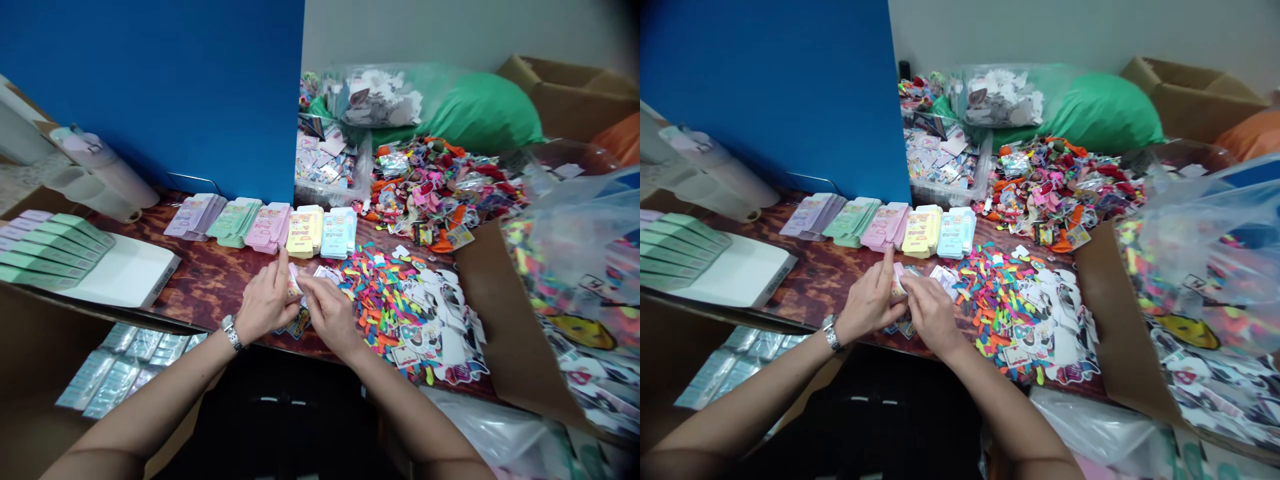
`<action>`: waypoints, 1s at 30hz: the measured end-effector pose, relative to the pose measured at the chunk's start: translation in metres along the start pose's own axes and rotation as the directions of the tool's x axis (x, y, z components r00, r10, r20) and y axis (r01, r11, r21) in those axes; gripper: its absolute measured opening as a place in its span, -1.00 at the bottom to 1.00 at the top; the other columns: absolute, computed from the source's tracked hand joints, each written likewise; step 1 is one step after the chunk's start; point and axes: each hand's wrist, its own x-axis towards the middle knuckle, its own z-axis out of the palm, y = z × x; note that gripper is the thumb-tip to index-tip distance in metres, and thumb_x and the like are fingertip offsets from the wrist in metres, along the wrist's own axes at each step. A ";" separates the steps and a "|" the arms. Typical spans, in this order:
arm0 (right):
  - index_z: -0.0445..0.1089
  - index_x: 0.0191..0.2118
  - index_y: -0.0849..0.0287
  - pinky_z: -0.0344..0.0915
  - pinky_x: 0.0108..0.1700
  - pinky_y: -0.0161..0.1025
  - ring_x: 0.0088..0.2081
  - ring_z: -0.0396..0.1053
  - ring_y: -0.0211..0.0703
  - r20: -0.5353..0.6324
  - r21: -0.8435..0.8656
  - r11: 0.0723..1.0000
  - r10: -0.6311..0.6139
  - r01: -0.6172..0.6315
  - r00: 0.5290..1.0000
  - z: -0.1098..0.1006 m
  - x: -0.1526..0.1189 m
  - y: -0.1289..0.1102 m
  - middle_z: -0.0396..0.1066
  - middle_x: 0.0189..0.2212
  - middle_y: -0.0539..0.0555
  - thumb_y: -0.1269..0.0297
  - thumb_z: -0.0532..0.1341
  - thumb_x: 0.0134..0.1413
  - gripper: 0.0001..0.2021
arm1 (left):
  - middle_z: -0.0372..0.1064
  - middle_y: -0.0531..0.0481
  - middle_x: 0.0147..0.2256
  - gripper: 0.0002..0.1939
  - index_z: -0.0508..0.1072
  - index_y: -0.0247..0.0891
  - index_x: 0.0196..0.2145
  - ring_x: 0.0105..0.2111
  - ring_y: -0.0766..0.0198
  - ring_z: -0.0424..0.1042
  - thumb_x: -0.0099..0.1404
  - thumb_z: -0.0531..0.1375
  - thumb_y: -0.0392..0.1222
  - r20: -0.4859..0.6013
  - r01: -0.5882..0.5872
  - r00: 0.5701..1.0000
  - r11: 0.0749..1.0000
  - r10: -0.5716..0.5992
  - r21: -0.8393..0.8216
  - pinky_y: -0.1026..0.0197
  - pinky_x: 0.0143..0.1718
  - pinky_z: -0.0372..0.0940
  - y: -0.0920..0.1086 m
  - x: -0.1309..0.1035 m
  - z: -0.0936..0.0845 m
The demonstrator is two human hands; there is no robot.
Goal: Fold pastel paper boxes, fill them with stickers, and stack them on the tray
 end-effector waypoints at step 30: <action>0.32 0.13 0.12 0.44 0.00 -0.13 -0.01 0.47 -0.10 0.232 0.460 0.769 0.380 -0.445 0.896 0.019 0.002 0.023 0.49 -0.02 0.14 0.13 0.12 0.29 -0.64 | 0.22 -0.28 0.17 -0.07 -0.10 -0.20 0.35 0.18 -0.04 0.30 0.20 0.30 0.05 -0.212 -0.095 0.975 0.744 -0.064 -0.662 -0.11 0.21 0.25 -0.021 -0.002 -0.005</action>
